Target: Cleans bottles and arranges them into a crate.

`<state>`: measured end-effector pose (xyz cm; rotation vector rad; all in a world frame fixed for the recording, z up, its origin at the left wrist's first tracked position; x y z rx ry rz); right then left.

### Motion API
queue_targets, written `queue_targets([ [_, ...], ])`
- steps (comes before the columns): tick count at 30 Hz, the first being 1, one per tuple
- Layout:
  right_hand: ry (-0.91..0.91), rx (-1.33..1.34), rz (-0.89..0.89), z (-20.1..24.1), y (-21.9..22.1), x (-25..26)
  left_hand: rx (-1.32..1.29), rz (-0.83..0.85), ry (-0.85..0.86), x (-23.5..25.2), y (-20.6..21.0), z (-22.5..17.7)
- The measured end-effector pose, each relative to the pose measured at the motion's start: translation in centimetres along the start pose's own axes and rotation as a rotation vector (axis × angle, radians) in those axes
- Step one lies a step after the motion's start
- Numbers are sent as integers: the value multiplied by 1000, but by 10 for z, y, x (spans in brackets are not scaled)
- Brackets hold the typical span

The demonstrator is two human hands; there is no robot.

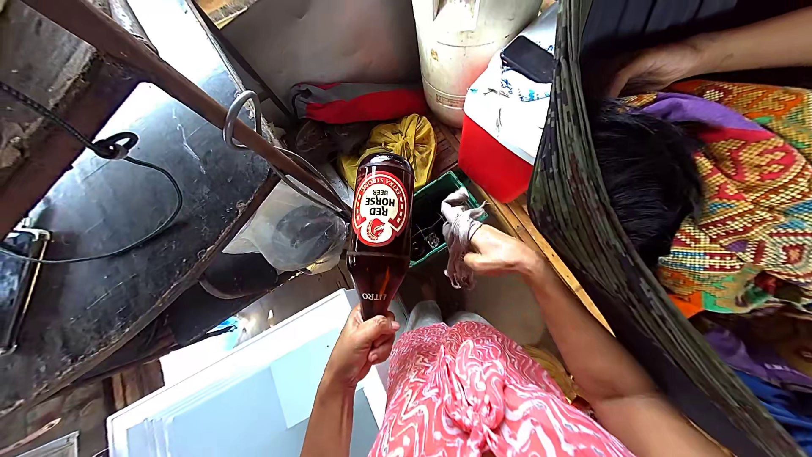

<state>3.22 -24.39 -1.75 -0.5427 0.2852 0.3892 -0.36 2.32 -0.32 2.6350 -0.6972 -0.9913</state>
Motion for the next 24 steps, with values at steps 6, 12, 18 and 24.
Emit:
queue_targets([
  [6, -238, 116, -345, 15, -3, -11, -8, -11, -15, -1, -1, 1],
  [12, -180, 454, -377, 6, -4, -3, 70, -51, 9, -2, 4, -4],
  [18, -113, 1567, -92, -6, 55, 20, 288, -66, 72, 1, 28, 1],
  [24, -2, 1320, -148, 0, 61, 13, 138, 55, -13, -2, 23, 14],
])
Point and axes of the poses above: each hand's wrist, its own x-axis towards the middle knuckle, its own y-axis out of the palm, z = x × y, the point moved 4 cm from there along x, towards the middle knuckle, and after that the axes turned 9 degrees about x, right-handed, at the moved point
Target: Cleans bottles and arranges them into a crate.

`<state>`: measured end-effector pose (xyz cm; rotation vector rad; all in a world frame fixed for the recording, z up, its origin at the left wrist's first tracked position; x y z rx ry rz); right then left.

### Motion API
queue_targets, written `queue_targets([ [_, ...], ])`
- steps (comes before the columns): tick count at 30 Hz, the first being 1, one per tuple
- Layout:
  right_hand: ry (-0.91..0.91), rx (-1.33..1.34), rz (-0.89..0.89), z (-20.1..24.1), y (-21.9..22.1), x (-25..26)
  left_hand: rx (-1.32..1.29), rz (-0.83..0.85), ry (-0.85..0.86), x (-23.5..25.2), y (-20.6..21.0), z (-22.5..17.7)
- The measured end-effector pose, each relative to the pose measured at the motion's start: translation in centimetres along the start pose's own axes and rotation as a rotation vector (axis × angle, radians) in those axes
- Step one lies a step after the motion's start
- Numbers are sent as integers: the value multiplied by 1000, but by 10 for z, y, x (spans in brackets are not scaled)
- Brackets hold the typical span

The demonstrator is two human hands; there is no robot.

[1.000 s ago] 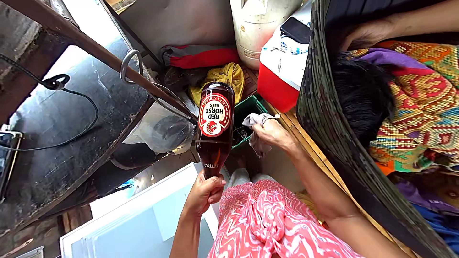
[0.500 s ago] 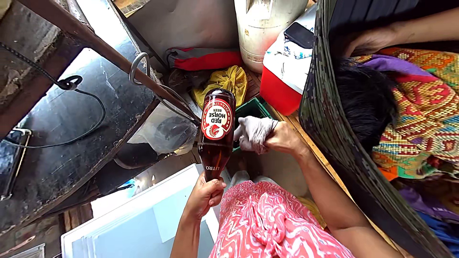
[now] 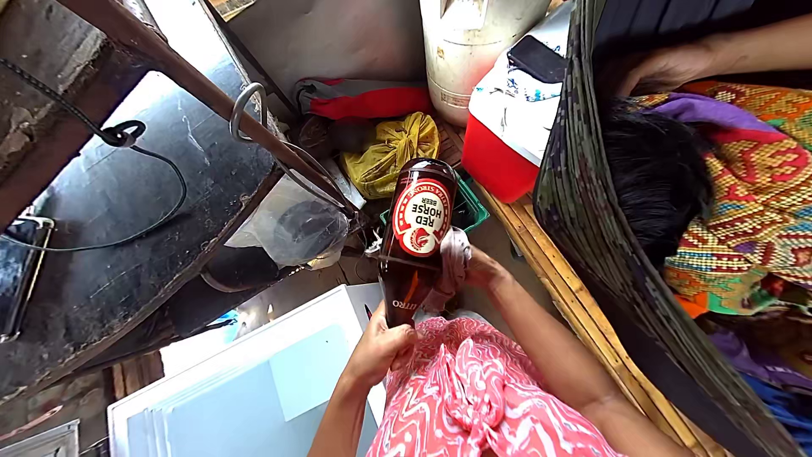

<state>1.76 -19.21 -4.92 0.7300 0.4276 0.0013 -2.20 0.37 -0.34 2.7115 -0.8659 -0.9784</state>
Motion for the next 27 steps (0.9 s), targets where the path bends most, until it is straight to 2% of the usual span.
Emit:
queue_targets([
  [1, -85, -217, 14, 12, -4, -2, -8, -7, -6, -1, -3, 2],
  [3, -276, -528, -65, 33, -17, -7, 19, -56, -6, 0, -11, 4],
  [5, -394, -691, -192, 46, -22, -22, 16, -90, -26, 1, -16, 5],
  [7, -498, -728, -215, 52, -7, -39, -20, -87, -59, 4, -17, 6],
  [12, -756, -1067, 101, 4, 60, -48, 22, -16, -52, 15, -6, 1],
  [15, -954, -1327, 11, 1, 78, -33, 43, 11, -16, 18, -1, -2],
  [20, -831, -1404, -164, 52, 80, 8, 71, 46, -20, 17, 4, -4],
  [23, -532, -1667, -279, 83, 77, 37, 58, 87, -55, 14, 8, 3],
  [24, -482, -1720, -287, 90, 83, 39, 43, 105, -75, 13, 10, 4],
  [27, -621, -1812, -129, 80, 116, 36, 26, 147, -123, 16, 15, 8],
])
Point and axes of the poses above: each hand's wrist, its own x-axis towards the middle knuckle, its own y-axis out of the palm, z = x × y, the point moved 4 cm from there along x, towards the middle knuckle, and after that the axes turned 9 degrees about x, right-handed, at the moved point
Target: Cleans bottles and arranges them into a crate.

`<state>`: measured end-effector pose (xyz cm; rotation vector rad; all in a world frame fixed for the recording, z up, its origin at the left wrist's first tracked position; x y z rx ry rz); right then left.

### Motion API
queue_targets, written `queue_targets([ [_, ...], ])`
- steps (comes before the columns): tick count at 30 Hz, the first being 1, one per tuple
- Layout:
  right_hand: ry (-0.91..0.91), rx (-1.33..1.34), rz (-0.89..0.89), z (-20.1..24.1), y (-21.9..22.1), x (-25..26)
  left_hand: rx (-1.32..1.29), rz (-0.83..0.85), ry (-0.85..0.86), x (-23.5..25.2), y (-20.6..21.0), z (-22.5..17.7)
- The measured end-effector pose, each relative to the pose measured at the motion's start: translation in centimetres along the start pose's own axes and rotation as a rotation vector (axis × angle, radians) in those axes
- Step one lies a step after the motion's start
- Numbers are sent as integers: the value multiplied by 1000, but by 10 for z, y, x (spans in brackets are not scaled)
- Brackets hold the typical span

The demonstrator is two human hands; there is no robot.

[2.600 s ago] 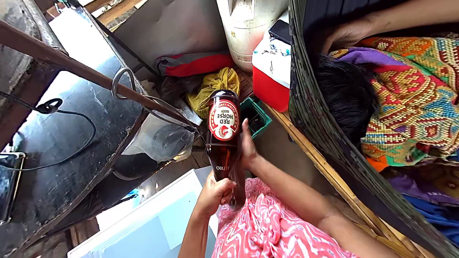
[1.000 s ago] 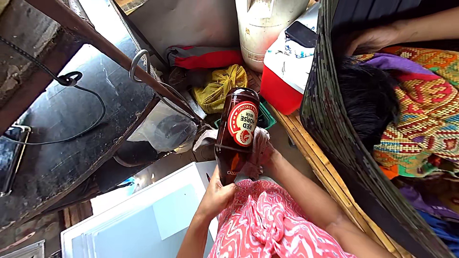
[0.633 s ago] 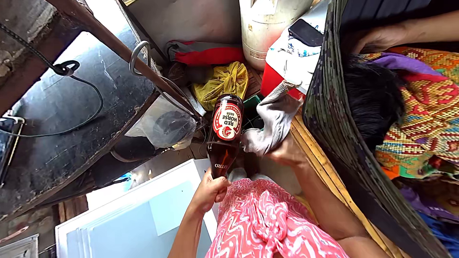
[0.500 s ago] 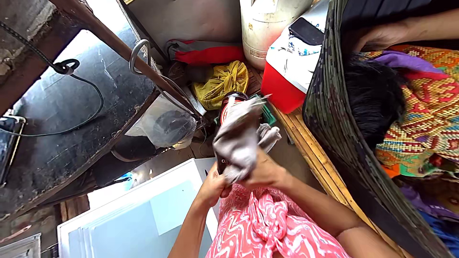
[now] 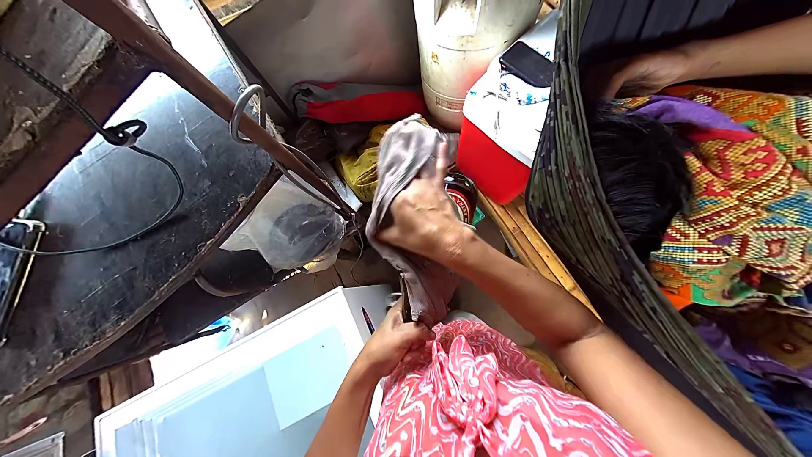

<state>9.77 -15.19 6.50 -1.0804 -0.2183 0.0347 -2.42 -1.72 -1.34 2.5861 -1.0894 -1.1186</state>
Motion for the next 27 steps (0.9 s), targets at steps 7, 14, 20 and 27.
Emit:
queue_targets([
  [7, -102, 445, 256, -30, -24, 9, -105, 137, 54, -8, -2, 3],
  [14, 300, 1112, -588, -85, -4, -85, -128, 22, 115, -6, -18, -5],
  [20, 820, 2068, -204, -103, 66, -91, -20, 16, 113, -8, -17, -14],
  [27, 728, 2056, -268, -100, 56, -81, 269, -111, 79, -6, -17, 0],
])
Point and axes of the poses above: each hand's wrist, its own x-axis towards the middle knuckle, its own y-axis out of the palm, z = x × y, the point moved 4 cm from there along x, towards the middle knuckle, and after that the axes turned 9 degrees about x, right-handed, at the moved point
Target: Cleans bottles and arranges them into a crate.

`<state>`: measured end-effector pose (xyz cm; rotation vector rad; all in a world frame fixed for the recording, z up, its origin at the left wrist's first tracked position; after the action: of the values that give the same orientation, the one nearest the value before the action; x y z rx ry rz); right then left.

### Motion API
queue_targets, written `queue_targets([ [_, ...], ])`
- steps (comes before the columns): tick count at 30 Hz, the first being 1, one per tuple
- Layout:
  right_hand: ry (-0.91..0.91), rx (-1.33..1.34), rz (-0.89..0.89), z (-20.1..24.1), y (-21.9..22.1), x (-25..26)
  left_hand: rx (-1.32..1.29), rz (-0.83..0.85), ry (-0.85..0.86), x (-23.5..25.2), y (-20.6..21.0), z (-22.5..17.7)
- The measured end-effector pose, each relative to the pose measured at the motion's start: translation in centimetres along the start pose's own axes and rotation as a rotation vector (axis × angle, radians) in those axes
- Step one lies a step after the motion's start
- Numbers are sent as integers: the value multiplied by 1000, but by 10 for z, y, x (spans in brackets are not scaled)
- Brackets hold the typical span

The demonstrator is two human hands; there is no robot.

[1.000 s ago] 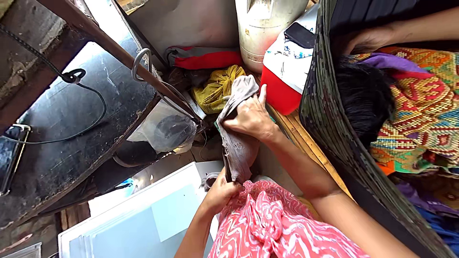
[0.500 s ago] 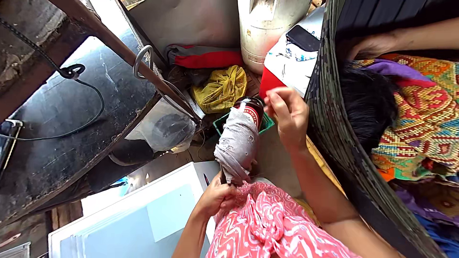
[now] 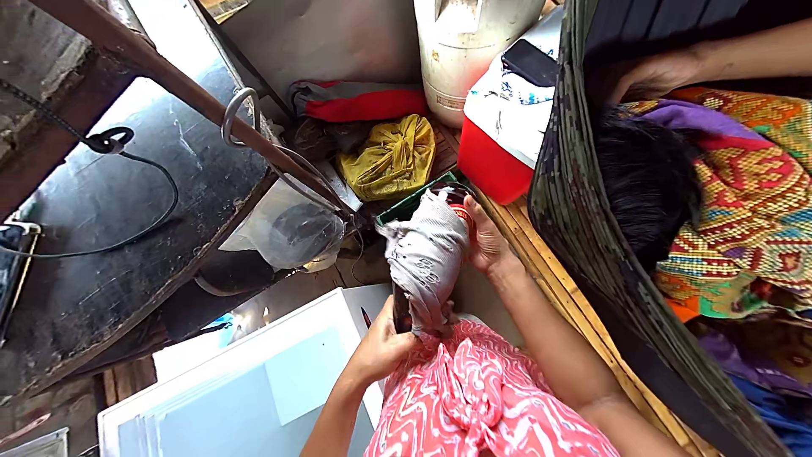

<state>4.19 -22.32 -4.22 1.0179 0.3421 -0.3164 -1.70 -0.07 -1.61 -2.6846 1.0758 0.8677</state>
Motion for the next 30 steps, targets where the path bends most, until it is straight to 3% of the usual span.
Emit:
queue_targets([
  [4, 17, 113, -41, -17, -11, 2, 392, -27, -76, 4, -15, 12],
  [7, -63, 221, -34, -26, -12, 0, 779, -83, -89, -1, -38, -17],
  [11, -112, 256, -59, -34, -10, -2, 890, -343, 183, -3, -53, -79],
  [13, -108, 254, -57, -38, -7, -2, 845, -376, 296, 16, -41, -93],
  [17, -153, 234, -58, -33, 4, -4, 934, -208, 105, 63, -24, -80],
  [23, -266, 239, -97, -12, -4, 4, 1072, -232, -74, 41, -15, -67],
  [25, -289, 236, -140, -8, -6, 9, 1112, -283, -41, 28, -12, -59],
  [30, -314, 233, -134, -3, -5, 13, 1214, -469, 315, 4, -10, -30],
])
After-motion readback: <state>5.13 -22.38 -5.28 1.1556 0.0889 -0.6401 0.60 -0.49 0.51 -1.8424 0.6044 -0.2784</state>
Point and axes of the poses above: each hand's wrist, its own x-axis towards the middle knuckle, its own y-axis out of the palm, z = x × y, the point moved 4 cm from there along x, towards the middle knuckle, and after that the axes turned 9 degrees about x, right-handed, at the moved point
